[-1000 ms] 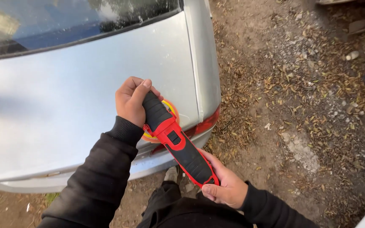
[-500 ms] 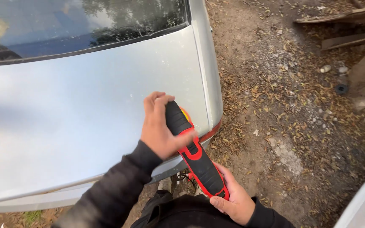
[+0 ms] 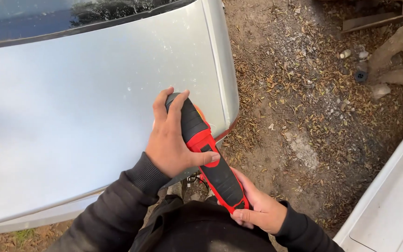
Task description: The person uses a red and black electric polisher with a yellow pad to polish the rear trunk of a silver car. They wipe the polished area with a yellow cloth, then apply a liquid from a yellow bottle onto the trunk before resuming polishing with the electric tool.
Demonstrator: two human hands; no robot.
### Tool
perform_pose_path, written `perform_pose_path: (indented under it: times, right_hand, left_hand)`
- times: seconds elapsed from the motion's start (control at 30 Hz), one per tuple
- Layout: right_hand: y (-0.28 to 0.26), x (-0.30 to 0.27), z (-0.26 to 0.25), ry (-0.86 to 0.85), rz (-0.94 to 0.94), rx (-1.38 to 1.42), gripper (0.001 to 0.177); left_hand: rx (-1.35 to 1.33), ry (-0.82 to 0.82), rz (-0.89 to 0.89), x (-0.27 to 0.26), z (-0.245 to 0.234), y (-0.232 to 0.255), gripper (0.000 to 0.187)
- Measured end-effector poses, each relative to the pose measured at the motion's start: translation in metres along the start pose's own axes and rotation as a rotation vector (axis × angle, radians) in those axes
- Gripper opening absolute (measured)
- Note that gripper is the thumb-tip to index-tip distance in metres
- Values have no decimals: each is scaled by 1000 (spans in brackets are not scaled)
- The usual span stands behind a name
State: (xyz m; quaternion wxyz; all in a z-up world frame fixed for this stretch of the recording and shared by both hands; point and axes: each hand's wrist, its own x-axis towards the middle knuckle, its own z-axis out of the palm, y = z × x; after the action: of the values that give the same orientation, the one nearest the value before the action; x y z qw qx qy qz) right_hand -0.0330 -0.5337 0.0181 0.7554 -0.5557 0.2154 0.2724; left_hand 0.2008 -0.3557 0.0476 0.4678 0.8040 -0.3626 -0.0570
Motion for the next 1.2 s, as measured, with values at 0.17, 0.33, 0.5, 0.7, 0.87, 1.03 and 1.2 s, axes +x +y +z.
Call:
perform_pose_path:
  times: [0.17, 0.33, 0.5, 0.7, 0.87, 1.03, 1.2]
  right_hand:
    - [-17, -3, 11, -167, -541, -312, 100]
    - [-14, -7, 12, -28, -96, -47, 105]
    - [-4, 0, 8, -83, -131, 13, 109]
    - [14, 8, 14, -57, -439, -107, 102]
    - [18, 15, 19, 11, -228, 79, 100]
    - [20, 18, 21, 106, -204, 147, 71]
    - [9, 20, 23, 217, -119, 58, 69]
  left_hand:
    - [-29, -28, -8, 1, -1, -2, 133]
    - [-31, -28, -8, -3, 1, 1, 132]
    - [-12, -9, -2, -1, -1, 2, 132]
    - [-54, -79, -90, 4, -6, 5, 128]
    - [-73, -69, -41, 8, -5, -6, 122]
    - [-416, -33, -37, 16, 12, -49, 77]
    - [-743, -22, -223, 30, 11, -30, 66]
